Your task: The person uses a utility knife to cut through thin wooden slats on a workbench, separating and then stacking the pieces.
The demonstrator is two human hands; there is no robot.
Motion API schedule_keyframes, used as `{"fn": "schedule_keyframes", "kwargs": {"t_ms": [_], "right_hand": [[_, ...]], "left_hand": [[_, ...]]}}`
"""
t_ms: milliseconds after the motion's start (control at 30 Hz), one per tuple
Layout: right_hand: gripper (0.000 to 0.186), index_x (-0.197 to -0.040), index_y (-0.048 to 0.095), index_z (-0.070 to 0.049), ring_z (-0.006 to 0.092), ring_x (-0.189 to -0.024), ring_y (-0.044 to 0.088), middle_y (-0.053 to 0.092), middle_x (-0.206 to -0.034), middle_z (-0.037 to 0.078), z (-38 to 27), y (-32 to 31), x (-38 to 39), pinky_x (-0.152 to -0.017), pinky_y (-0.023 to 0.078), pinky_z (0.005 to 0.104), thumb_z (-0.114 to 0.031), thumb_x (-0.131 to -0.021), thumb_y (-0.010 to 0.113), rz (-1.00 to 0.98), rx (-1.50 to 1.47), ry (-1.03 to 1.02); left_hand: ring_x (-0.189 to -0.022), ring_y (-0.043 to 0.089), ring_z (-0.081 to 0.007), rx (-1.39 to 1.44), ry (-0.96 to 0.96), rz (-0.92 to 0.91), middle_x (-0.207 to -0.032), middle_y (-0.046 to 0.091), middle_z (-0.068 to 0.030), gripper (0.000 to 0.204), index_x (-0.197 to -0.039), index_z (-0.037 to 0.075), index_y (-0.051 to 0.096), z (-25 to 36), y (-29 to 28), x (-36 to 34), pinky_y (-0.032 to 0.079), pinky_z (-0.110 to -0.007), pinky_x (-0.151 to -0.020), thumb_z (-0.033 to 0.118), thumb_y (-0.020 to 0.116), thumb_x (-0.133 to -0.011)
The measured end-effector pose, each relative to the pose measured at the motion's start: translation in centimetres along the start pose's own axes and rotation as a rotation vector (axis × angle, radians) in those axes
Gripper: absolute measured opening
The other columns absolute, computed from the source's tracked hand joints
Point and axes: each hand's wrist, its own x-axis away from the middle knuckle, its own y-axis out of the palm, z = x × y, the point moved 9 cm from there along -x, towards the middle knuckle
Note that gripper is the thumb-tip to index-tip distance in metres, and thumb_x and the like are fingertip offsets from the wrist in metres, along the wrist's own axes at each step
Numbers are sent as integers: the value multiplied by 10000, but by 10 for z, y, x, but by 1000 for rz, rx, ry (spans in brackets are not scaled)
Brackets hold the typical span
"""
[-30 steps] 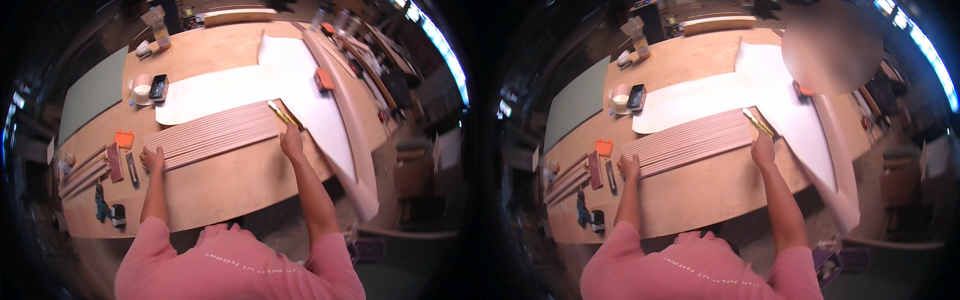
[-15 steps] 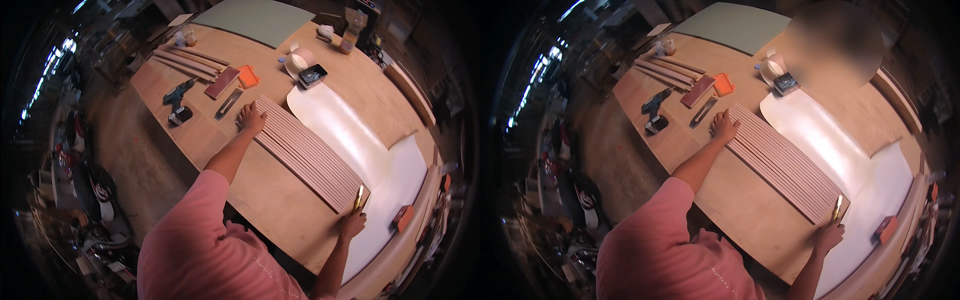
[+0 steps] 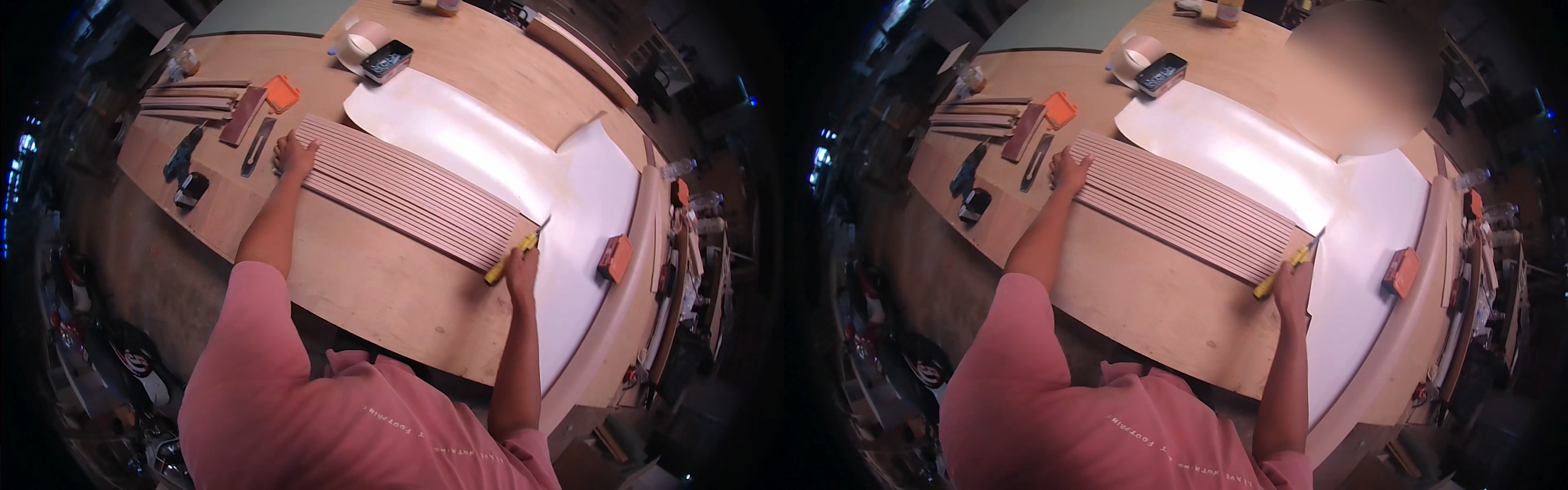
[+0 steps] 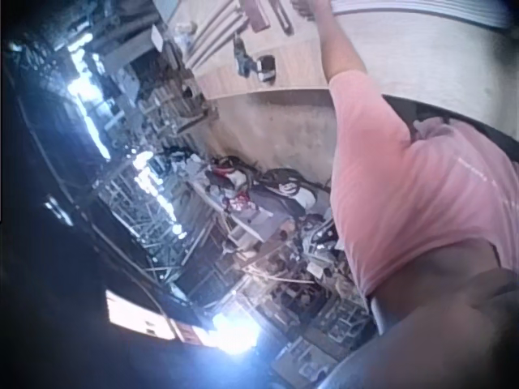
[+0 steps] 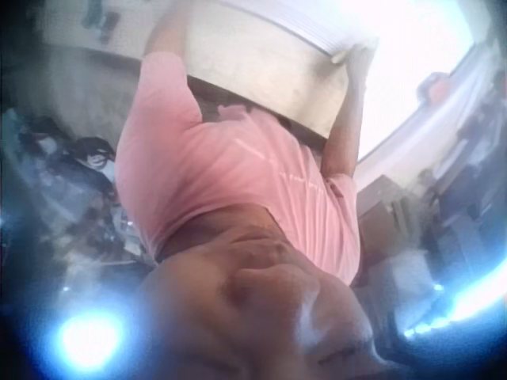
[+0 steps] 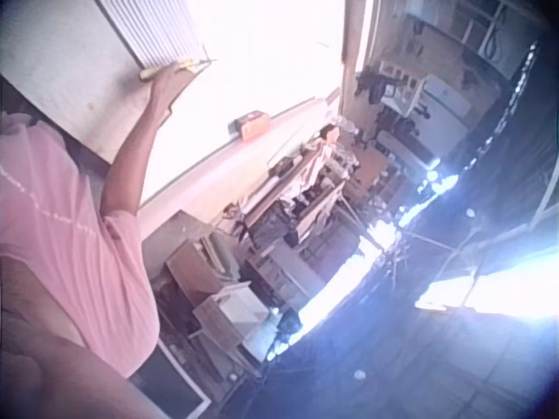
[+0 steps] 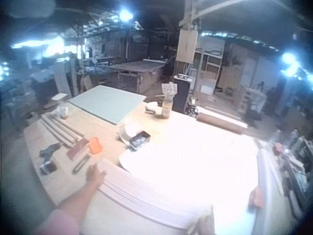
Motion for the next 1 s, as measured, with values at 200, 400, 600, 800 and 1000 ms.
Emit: {"fn": "schedule_keyframes", "kwargs": {"t_ms": [200,400,600,800,1000], "right_hand": [[479,-1182,459,109,510,-1056,651,641,-1106,383,18,39,3,-938,486,539,-315,-966,521,1,-58,92],[410,-1255,495,37,344,-1123,593,580,-1208,243,123,22,60,-987,457,441,-276,-991,516,-4,-52,191],[402,-1280,516,63,418,-1179,617,619,-1249,310,145,2,133,-993,470,467,-253,-1036,477,-73,145,124],[410,-1234,551,59,464,-1171,635,660,-1173,334,88,-24,161,-968,487,502,-294,-1028,530,-194,285,195],[267,-1132,530,10,199,-807,647,622,-891,114,120,-50,153,-712,545,361,-166,-979,660,5,-94,-27]], "left_hand": [[-1410,397,-342,63,32,-47,-1472,455,-166,868,-1505,112,458,-3,-5,5,326,-529,-1173,567,790,-845],[-1368,421,-381,134,63,-46,-1427,480,-189,860,-1452,53,483,-58,-21,92,331,-555,-1149,534,816,-823],[-1352,440,-384,80,132,-34,-1398,504,-180,859,-1455,62,469,-95,-24,166,346,-559,-1131,508,830,-816],[-1351,462,-396,85,218,17,-1409,522,-188,843,-1479,86,461,-107,-19,165,366,-557,-1126,520,801,-841],[-1401,438,-406,11,385,258,-1488,483,-212,830,-1550,88,413,-54,-42,220,325,-548,-1179,429,778,-887]]}}
